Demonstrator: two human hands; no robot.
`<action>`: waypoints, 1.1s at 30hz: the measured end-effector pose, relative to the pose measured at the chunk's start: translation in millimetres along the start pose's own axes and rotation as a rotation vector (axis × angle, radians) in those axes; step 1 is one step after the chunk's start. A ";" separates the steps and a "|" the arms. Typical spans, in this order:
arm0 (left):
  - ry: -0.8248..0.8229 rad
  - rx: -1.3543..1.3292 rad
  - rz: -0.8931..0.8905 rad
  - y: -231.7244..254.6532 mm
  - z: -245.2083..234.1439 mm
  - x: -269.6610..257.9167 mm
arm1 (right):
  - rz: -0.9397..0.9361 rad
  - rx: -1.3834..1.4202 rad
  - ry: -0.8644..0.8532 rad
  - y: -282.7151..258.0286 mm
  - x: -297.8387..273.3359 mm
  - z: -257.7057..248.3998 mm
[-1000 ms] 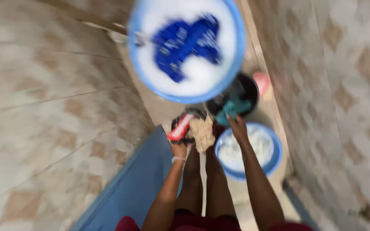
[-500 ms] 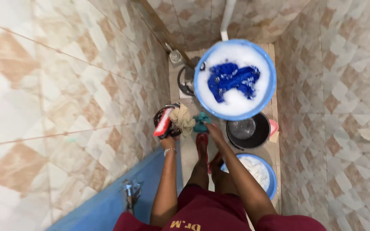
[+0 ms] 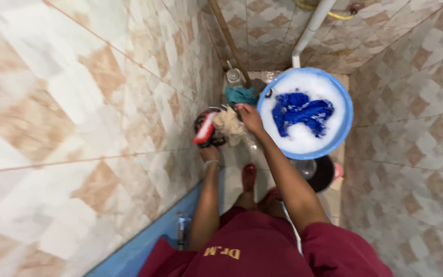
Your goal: The person washes clothes by hand in a basin of soapy water, picks up additional garments from a pile, washes them in the basin, and scrubs and rinses a bucket.
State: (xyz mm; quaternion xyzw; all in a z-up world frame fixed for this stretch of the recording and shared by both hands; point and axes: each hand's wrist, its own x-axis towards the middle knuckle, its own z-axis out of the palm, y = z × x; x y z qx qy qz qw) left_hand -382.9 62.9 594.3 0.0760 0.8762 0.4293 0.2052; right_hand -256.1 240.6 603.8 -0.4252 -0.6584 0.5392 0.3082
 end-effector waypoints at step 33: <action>-0.487 0.021 0.151 138.2 87.8 -131.2 | -0.405 -0.100 0.539 -194.8 -138.8 -221.8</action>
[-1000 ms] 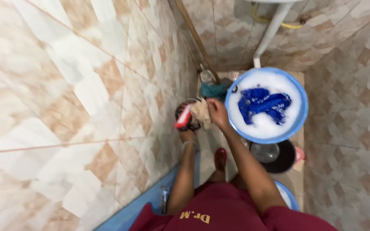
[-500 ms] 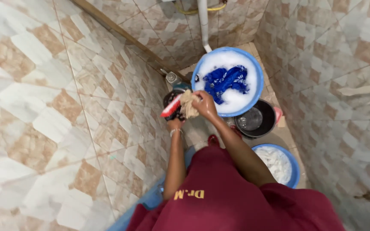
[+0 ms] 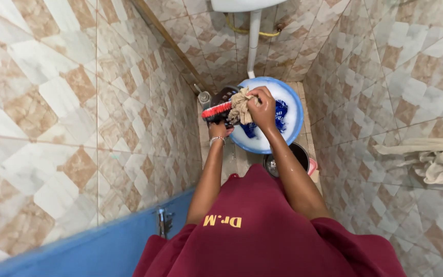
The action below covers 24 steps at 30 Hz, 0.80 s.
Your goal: The person washes clothes by hand in a basin of soapy water, picks up additional garments from a pile, washes them in the basin, and scrubs and rinses a bucket.
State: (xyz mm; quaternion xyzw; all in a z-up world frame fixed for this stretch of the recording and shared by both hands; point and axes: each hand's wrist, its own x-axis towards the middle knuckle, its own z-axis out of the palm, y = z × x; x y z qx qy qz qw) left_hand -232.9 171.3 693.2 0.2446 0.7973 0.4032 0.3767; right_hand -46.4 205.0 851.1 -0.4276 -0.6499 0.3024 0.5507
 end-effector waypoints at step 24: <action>0.309 -0.029 0.159 -8.0 -47.1 -25.6 | 0.175 0.065 -0.874 -15.2 36.7 55.3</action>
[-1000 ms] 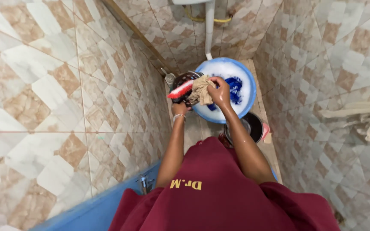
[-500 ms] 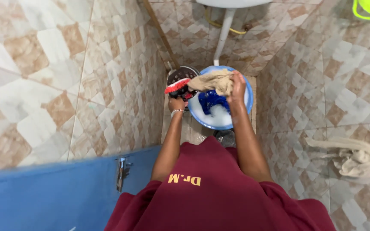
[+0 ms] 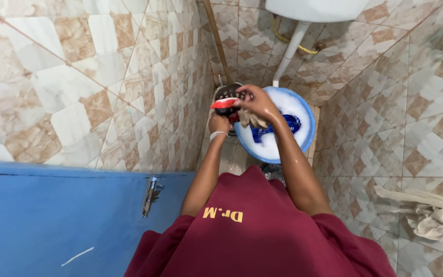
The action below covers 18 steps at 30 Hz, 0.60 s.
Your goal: The person washes clothes by hand in a basin of soapy water, picks up additional garments from a pile, washes them in the basin, and scrubs and rinses a bucket.
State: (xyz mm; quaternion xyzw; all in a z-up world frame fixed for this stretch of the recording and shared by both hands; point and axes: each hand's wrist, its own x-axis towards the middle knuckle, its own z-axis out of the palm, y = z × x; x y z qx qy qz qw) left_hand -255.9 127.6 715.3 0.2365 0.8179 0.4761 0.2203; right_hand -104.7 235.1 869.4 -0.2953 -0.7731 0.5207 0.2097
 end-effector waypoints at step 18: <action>-0.399 0.176 -0.099 -10.6 -29.5 14.0 | -0.124 -0.107 0.486 -58.4 23.7 -1.6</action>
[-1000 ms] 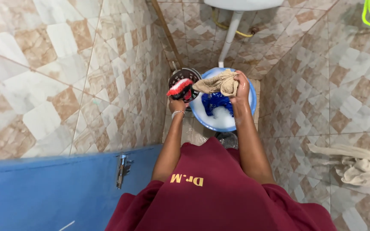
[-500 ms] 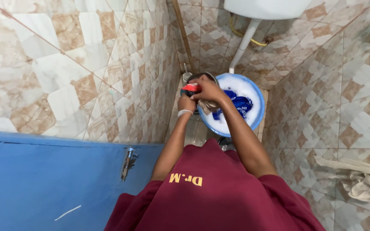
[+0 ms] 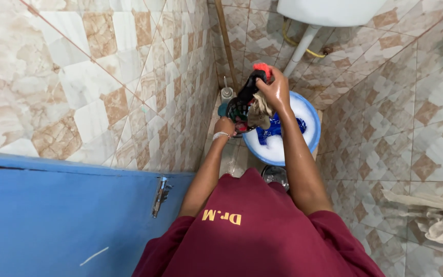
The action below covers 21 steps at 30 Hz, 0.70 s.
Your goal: The person washes clothes by hand in a basin of soapy water, picks up additional garments from a pile, washes them in the basin, and scrubs and rinses a bucket.
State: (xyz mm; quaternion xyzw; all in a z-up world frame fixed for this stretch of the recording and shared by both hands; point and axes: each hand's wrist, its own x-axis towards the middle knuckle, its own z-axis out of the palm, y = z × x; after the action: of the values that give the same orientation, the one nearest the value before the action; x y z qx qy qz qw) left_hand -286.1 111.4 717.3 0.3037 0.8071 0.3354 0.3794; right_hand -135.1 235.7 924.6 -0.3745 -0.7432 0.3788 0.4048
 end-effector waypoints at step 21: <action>-0.079 -0.182 0.070 -10.1 24.2 15.0 | -0.297 -0.014 0.019 -0.6 -28.9 3.3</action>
State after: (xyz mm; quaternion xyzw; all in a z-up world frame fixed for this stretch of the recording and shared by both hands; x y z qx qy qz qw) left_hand -276.7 124.2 691.6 0.3091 0.7466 0.4081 0.4249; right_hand -126.8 209.6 914.7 -0.2669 -0.7892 0.3058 0.4609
